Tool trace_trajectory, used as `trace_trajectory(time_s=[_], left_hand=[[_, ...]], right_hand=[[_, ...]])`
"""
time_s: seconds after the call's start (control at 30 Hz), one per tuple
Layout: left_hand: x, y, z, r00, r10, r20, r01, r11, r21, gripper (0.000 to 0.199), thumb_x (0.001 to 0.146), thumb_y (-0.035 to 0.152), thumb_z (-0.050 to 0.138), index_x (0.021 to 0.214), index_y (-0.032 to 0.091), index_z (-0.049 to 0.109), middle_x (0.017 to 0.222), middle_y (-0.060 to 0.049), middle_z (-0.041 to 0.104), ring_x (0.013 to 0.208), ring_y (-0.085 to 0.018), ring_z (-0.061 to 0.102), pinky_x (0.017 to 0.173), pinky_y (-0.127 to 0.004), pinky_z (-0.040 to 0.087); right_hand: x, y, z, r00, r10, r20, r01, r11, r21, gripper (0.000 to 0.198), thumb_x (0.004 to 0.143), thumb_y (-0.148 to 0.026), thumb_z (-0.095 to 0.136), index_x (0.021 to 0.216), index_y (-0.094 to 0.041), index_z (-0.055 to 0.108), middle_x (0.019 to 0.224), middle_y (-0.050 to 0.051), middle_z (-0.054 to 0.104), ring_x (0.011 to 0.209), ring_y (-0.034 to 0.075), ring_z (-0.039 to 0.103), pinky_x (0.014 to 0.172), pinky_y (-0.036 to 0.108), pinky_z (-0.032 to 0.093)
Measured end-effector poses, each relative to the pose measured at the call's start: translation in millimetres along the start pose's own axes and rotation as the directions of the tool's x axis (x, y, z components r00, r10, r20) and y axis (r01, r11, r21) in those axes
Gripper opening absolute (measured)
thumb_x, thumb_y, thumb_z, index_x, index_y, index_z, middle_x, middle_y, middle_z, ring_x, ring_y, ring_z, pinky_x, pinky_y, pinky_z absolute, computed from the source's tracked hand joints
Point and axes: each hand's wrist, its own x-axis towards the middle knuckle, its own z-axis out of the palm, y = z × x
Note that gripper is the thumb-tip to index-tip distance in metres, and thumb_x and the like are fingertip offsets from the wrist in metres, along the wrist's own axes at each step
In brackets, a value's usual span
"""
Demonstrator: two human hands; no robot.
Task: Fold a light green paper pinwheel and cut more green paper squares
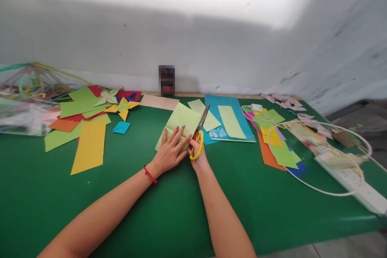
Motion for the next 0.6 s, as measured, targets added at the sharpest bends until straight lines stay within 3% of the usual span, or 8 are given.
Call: trace_trajectory(time_s=[0.23, 0.33, 0.4, 0.47, 0.53, 0.6], left_hand=[[0, 0, 0, 0.999, -0.042, -0.003, 0.042, 0.999, -0.021, 0.053, 0.085, 0.038, 0.041, 0.134, 0.018, 0.035, 0.142, -0.012, 0.031, 0.132, -0.027, 0.022, 0.106, -0.054, 0.004], [-1, -7, 6, 0.979, -0.19, -0.076, 0.182, 0.978, -0.099, 0.058, 0.084, 0.036, 0.045, 0.136, 0.017, 0.029, 0.144, -0.015, 0.026, 0.133, -0.028, 0.018, 0.105, -0.056, 0.006], [-2, -14, 10, 0.913, -0.372, -0.168, 0.326, 0.912, -0.249, 0.066, 0.083, 0.036, 0.048, 0.139, 0.016, 0.019, 0.146, -0.018, 0.014, 0.134, -0.029, 0.011, 0.104, -0.055, 0.013], [-2, -22, 14, 0.822, -0.546, -0.161, 0.409, 0.763, -0.5, 0.073, 0.082, 0.037, 0.05, 0.14, 0.018, 0.009, 0.147, -0.018, 0.012, 0.133, -0.028, 0.018, 0.102, -0.049, 0.026], [-1, -28, 15, 0.749, -0.662, -0.01, 0.435, 0.504, -0.746, 0.073, 0.083, 0.038, 0.048, 0.14, 0.019, 0.007, 0.141, -0.019, 0.03, 0.123, -0.025, 0.04, 0.094, -0.04, 0.041], [1, -31, 13, 0.696, -0.696, 0.179, 0.432, 0.207, -0.878, 0.07, 0.084, 0.039, 0.047, 0.14, 0.019, 0.01, 0.125, -0.017, 0.051, 0.105, -0.022, 0.057, 0.082, -0.034, 0.049]], right_hand=[[6, 0, -5, 0.999, 0.028, 0.044, -0.031, 0.998, 0.05, 0.024, 0.058, -0.027, 0.066, 0.054, -0.019, 0.044, 0.04, -0.009, 0.038, 0.029, 0.003, 0.027, 0.029, 0.017, 0.019], [7, -1, -5, 0.999, -0.004, 0.052, -0.001, 0.997, 0.08, 0.024, 0.057, -0.025, 0.069, 0.059, -0.018, 0.047, 0.041, -0.01, 0.037, 0.029, 0.002, 0.025, 0.03, 0.017, 0.021], [8, -1, -5, 0.999, -0.035, 0.033, 0.031, 0.994, 0.106, 0.027, 0.057, -0.026, 0.071, 0.06, -0.018, 0.045, 0.042, -0.011, 0.036, 0.029, 0.001, 0.025, 0.031, 0.017, 0.023], [10, 0, -7, 0.998, -0.07, -0.008, 0.07, 0.988, 0.137, 0.033, 0.057, -0.026, 0.072, 0.058, -0.019, 0.04, 0.043, -0.012, 0.035, 0.03, 0.001, 0.027, 0.032, 0.017, 0.025], [12, 2, -8, 0.994, -0.099, -0.056, 0.107, 0.98, 0.169, 0.038, 0.057, -0.026, 0.072, 0.058, -0.019, 0.035, 0.045, -0.012, 0.036, 0.031, 0.001, 0.031, 0.033, 0.016, 0.029], [15, 4, -9, 0.988, -0.12, -0.1, 0.138, 0.971, 0.197, 0.037, 0.056, -0.025, 0.073, 0.059, -0.019, 0.037, 0.049, -0.012, 0.041, 0.033, 0.001, 0.036, 0.036, 0.016, 0.033]])
